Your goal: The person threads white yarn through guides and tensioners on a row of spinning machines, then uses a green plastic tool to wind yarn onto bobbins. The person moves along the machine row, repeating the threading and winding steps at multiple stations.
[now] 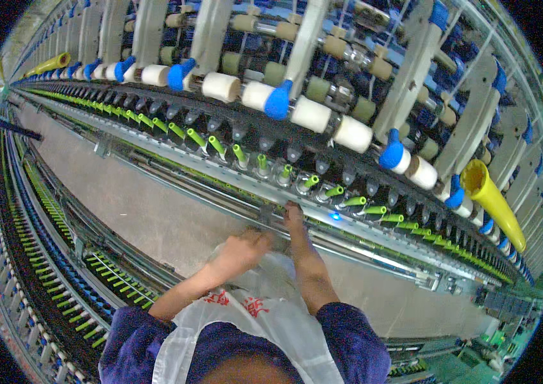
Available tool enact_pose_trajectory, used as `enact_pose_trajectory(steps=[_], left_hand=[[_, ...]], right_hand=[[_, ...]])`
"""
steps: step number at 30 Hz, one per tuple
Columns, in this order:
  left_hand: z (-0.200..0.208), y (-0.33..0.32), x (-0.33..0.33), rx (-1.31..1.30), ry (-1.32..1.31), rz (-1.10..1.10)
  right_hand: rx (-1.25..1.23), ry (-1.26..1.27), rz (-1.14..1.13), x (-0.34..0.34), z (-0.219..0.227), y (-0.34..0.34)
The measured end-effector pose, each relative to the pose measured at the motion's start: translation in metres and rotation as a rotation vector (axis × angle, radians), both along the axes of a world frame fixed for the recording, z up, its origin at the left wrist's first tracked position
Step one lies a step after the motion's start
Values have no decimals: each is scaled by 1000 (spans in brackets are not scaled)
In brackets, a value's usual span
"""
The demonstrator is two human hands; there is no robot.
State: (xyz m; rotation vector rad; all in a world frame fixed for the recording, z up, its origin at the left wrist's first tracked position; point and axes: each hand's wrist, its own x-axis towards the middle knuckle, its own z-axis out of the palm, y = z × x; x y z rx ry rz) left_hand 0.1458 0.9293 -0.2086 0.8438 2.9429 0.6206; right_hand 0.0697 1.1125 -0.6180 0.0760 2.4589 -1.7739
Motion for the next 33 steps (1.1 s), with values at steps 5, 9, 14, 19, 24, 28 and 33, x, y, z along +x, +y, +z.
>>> enact_pose_trajectory(steps=[5,9,14,19,24,28,33], left_hand=[[13,9,-11,16,50,-114],[7,14,-18,47,-14,-100],[2,30,-35,177,-88,-175],[89,66,-99,395,461,-87],[174,109,-202,-19,612,146],[170,120,-238,-72,397,129],[155,113,-230,-30,585,108]], right_hand=[[-1122,-619,-606,-20,-19,-15],[-187,-156,-123,-5,22,4],[-601,-609,-225,21,100,44],[-464,-583,-333,71,135,113],[-339,-618,-518,145,133,168],[-235,-712,-505,192,115,195],[383,-522,-53,227,78,217]])
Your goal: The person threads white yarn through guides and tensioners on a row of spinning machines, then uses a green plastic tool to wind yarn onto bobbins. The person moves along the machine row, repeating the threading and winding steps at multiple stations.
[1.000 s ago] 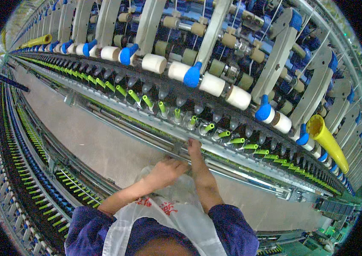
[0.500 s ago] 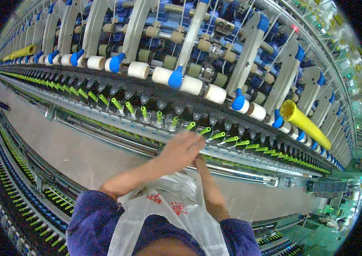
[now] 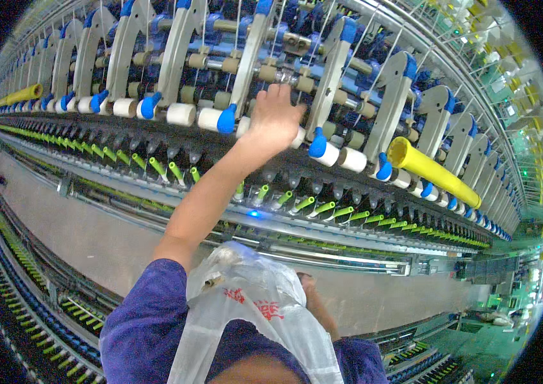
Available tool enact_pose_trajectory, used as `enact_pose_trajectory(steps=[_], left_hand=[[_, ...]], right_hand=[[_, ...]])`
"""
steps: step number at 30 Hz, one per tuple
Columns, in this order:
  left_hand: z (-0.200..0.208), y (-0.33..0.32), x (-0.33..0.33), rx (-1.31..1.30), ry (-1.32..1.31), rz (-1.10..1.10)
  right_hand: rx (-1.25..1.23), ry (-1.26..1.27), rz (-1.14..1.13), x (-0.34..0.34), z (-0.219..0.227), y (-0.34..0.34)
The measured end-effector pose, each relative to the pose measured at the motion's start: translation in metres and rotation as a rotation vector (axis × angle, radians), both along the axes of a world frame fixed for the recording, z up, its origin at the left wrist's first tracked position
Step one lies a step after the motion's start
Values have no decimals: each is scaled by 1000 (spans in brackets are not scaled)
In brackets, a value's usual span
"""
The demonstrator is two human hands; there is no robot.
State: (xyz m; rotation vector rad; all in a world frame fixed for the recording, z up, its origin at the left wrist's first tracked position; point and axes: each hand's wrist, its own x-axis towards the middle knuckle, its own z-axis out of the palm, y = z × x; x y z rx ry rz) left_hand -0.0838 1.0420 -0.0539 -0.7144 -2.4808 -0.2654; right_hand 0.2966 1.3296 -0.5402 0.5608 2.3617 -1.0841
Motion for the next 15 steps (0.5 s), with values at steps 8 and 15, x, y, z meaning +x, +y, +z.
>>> enact_pose_trajectory(steps=[8,15], left_hand=[[-204,-9,119,941,-904,-19],[-271,22,84,948,-487,-35]], right_hand=[[474,375,-7,-75,88,-8],[145,551,207,-166,260,-97]])
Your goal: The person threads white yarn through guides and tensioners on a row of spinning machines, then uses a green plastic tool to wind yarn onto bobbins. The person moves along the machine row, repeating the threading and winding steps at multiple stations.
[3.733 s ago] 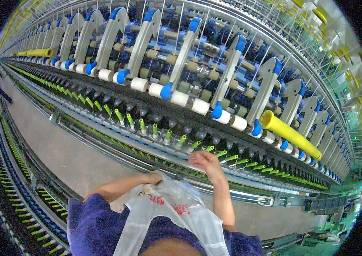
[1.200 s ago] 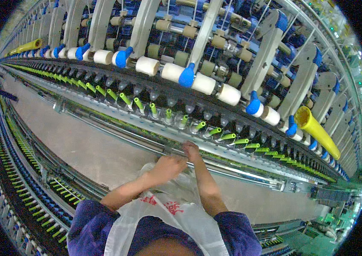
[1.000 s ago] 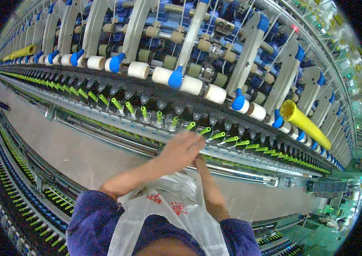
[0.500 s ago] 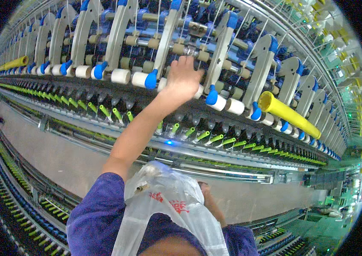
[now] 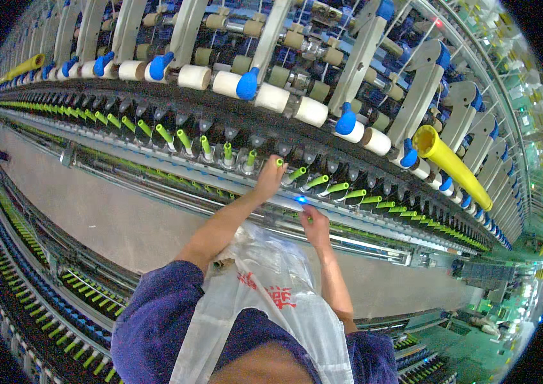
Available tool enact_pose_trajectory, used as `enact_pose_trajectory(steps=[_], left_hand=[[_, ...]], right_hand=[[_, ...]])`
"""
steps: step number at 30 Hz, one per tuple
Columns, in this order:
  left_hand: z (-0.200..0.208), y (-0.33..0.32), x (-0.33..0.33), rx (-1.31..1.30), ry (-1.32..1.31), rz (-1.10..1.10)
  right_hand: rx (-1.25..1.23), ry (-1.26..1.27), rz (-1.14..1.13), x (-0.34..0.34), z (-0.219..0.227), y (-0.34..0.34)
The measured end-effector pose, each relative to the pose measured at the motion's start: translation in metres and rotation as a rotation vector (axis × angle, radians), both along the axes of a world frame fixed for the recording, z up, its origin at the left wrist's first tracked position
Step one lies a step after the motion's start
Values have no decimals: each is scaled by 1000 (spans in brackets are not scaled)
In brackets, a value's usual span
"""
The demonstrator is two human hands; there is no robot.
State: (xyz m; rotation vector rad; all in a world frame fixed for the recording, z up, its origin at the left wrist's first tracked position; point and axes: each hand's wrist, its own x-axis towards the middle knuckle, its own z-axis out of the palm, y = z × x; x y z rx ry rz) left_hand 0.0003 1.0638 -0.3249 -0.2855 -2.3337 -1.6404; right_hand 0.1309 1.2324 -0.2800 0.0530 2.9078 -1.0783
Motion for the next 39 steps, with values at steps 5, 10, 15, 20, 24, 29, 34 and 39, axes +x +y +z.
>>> enact_pose_trajectory(steps=[5,10,15,20,24,29,34,39], left_hand=[[135,-29,8,494,-43,-227],[210,-75,22,1390,-254,-501],[218,-84,46,1121,-452,-707],[220,-85,52,1056,-417,-623],[223,-91,51,946,-487,-657],[219,-95,52,853,-529,-778],[210,-99,52,799,-558,-720],[203,-102,49,853,-605,-640]], right_hand=[[-126,247,-52,-17,75,-50],[-466,274,-51,-3,121,-68],[-898,-20,-57,4,149,-79],[-272,481,-72,-11,178,-92],[-458,323,29,-22,199,-96],[-928,-147,-187,-32,200,-104],[-873,304,-99,-37,182,-119],[-817,451,-84,-38,173,-123]])
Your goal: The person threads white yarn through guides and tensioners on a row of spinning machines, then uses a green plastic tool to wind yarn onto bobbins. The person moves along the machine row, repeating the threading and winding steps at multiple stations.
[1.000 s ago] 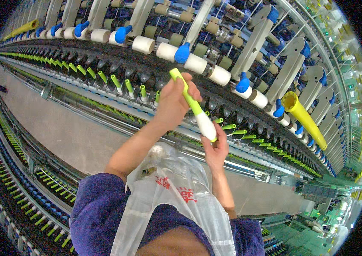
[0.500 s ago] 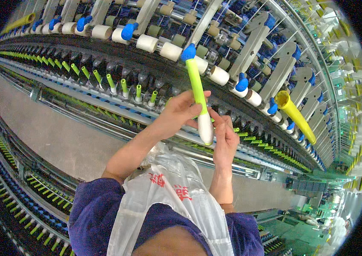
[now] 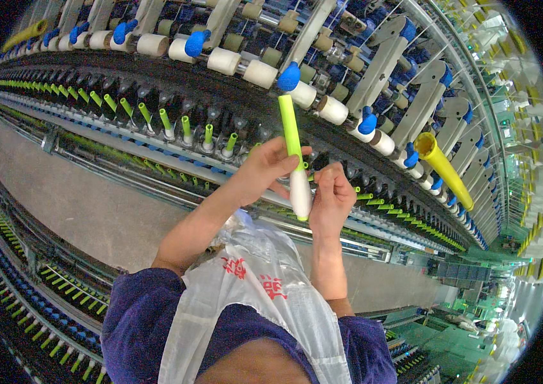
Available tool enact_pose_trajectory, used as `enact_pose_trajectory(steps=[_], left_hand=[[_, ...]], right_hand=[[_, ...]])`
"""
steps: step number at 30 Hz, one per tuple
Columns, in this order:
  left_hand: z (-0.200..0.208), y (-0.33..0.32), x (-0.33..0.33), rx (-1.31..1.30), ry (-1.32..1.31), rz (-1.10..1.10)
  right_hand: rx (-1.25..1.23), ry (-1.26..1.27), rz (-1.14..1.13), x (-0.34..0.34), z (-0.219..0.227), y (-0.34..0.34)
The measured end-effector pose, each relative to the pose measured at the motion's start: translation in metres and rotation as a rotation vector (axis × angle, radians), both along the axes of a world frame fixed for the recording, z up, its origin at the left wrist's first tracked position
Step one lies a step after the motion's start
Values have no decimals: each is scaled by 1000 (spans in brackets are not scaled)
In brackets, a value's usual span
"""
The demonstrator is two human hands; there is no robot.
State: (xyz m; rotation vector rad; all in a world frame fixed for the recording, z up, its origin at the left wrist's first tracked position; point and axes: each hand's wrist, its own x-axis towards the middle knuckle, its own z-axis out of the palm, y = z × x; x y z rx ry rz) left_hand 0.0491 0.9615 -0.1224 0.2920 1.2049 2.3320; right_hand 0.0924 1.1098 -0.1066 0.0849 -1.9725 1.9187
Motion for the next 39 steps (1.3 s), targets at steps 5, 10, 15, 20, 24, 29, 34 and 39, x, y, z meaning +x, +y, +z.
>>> enact_pose_trajectory(steps=[5,10,15,20,24,29,34,39], left_hand=[[-6,0,-2,16,1,58],[-17,0,-2,-76,8,60],[-24,4,-3,-76,-205,66],[-30,4,20,44,-362,-296],[-52,-31,36,-627,281,-591],[-87,-86,36,-1453,888,-376],[-100,-87,39,-1495,833,-211],[-116,-109,45,-1553,945,-160]], right_hand=[[-223,-348,-93,-1,-4,-1],[117,-145,-126,-2,-16,-6],[-43,-114,-21,-12,-32,-3],[-192,-157,-154,-45,-49,21],[-879,-107,164,-54,-59,63],[438,-110,260,-34,-69,112],[698,44,242,-26,-79,110],[1264,226,295,-23,-55,107]])
